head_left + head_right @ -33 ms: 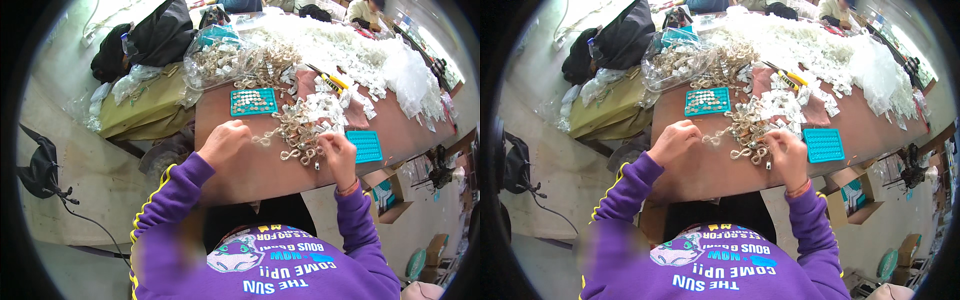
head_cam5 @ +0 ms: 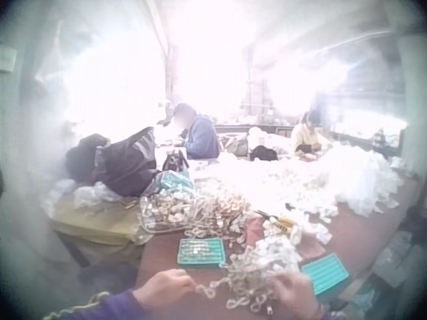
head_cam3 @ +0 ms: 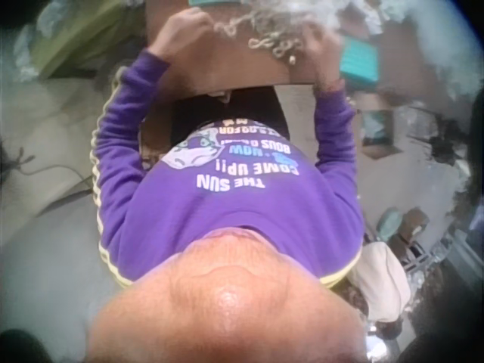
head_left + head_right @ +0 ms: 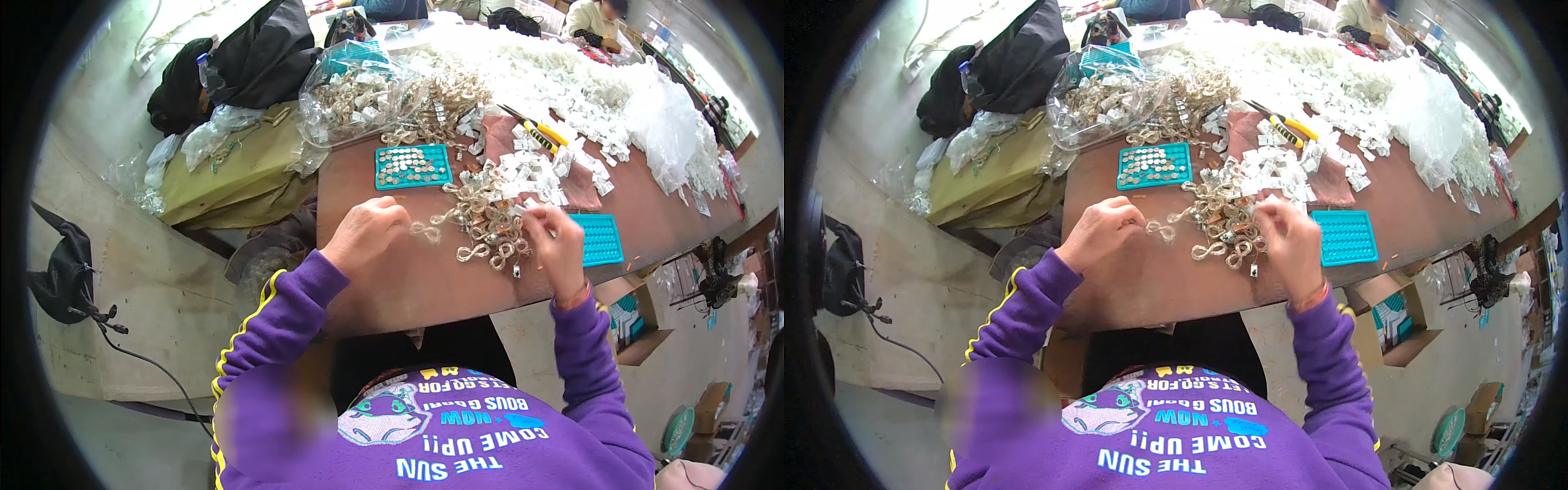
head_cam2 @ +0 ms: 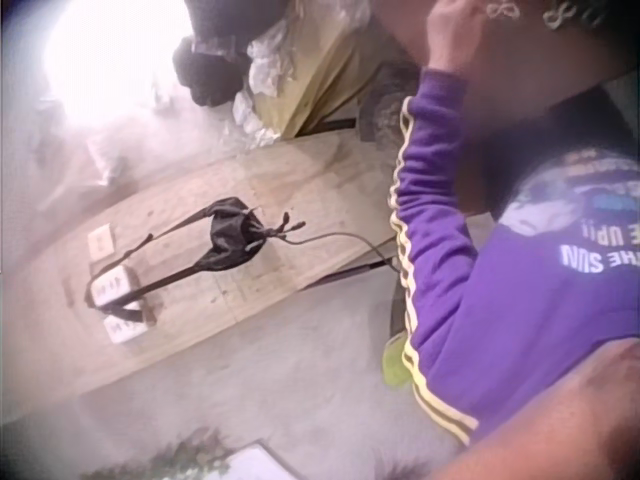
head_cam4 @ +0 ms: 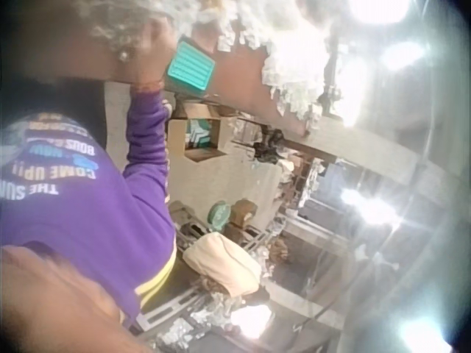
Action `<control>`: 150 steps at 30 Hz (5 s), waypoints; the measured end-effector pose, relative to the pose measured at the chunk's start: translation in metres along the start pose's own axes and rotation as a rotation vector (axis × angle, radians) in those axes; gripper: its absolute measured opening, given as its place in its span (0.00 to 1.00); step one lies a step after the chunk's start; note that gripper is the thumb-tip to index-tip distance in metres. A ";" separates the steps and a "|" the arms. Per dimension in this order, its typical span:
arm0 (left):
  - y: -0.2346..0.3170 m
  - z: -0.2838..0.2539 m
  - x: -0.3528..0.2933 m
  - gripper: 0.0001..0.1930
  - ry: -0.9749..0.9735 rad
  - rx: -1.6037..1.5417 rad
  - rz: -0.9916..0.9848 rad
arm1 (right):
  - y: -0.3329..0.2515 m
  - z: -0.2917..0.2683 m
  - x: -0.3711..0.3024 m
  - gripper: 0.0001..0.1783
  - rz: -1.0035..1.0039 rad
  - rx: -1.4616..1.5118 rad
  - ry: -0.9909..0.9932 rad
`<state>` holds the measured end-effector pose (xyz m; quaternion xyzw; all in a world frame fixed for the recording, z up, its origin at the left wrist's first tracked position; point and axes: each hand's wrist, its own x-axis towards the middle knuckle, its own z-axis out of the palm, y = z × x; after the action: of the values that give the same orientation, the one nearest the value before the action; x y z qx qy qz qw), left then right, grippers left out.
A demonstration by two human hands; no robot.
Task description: The person repeatedly picks small white plastic housings and coiled wires from a table, inserts a small metallic component into each housing, and places the assembled units into a blue tray. The person occasionally tests the assembled units by connecting them to a power source, which causes a red light to illuminate.
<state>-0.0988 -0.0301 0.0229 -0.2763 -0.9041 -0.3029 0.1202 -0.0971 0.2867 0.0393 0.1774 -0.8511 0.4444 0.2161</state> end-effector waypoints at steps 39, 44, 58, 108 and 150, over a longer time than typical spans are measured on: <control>0.028 0.016 -0.028 0.11 0.065 -0.111 -0.010 | -0.054 0.066 0.072 0.21 -0.291 0.039 -0.747; 0.037 0.004 -0.033 0.10 0.195 -0.356 -0.318 | -0.057 0.073 0.066 0.12 -0.193 0.124 -0.642; 0.035 -0.005 -0.031 0.09 0.154 -0.527 -0.685 | -0.048 0.076 0.060 0.15 -0.468 -0.188 -0.476; 0.061 0.030 -0.021 0.08 0.699 -1.098 -0.419 | -0.074 0.076 0.057 0.10 0.360 0.611 -0.810; 0.086 0.024 -0.033 0.07 0.824 -0.641 -0.354 | -0.096 0.070 0.009 0.03 -0.056 0.246 -0.421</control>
<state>-0.0233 0.0278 0.0324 -0.0015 -0.6773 -0.6619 0.3212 -0.0717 0.1760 0.0732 0.3147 -0.8114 0.4920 0.0232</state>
